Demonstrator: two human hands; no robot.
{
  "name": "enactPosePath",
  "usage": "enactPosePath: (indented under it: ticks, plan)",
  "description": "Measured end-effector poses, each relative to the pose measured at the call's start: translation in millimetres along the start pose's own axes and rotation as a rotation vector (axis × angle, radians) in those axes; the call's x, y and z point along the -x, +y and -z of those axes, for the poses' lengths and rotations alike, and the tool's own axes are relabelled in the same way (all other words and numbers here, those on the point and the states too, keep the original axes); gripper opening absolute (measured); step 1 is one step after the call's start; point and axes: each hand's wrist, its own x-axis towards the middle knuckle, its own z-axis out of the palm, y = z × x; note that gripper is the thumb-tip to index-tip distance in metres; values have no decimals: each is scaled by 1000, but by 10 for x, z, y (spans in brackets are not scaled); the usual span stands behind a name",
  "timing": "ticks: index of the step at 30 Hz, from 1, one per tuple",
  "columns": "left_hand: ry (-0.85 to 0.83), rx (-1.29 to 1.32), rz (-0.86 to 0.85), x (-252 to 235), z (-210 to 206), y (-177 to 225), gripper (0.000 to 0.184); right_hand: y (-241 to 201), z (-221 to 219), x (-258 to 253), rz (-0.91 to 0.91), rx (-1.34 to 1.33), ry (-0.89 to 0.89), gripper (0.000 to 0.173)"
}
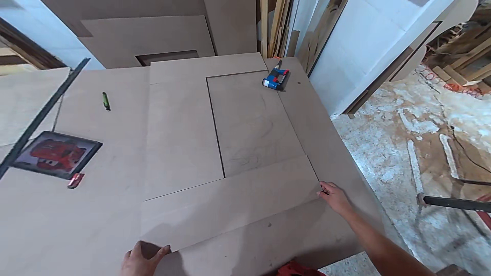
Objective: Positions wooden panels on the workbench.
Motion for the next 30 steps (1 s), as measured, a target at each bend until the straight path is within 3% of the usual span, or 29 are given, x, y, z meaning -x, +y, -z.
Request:
enactPosePath:
  ticks: [3, 6, 8, 10, 16, 20, 25, 30]
  plan:
    - [5, 59, -3, 85, 112, 229, 84, 11, 5, 42, 24, 56, -7, 52]
    - [-36, 70, 80, 71, 292, 400, 84, 39, -104, -13, 105, 139, 95, 54]
    - [-19, 110, 107, -23, 372, 464, 84, -196, -231, -51, 193, 235, 196, 65]
    - [21, 162, 108, -176, 374, 490, 84, -680, -429, -22, 295, 340, 201, 72]
    - [117, 135, 72, -574, 314, 641, 73, -2495, -1490, -55, 655, 453, -60, 69]
    - [125, 127, 22, -780, 276, 567, 72, -3104, -2067, -325, 722, 483, -62, 75]
    - [105, 277, 31, -938, 281, 475, 75, -3017, -2298, -478, 770, 357, 71, 76]
    - [177, 529, 172, -1175, 325, 498, 33, -3019, -2354, -508, 751, 392, 140, 79]
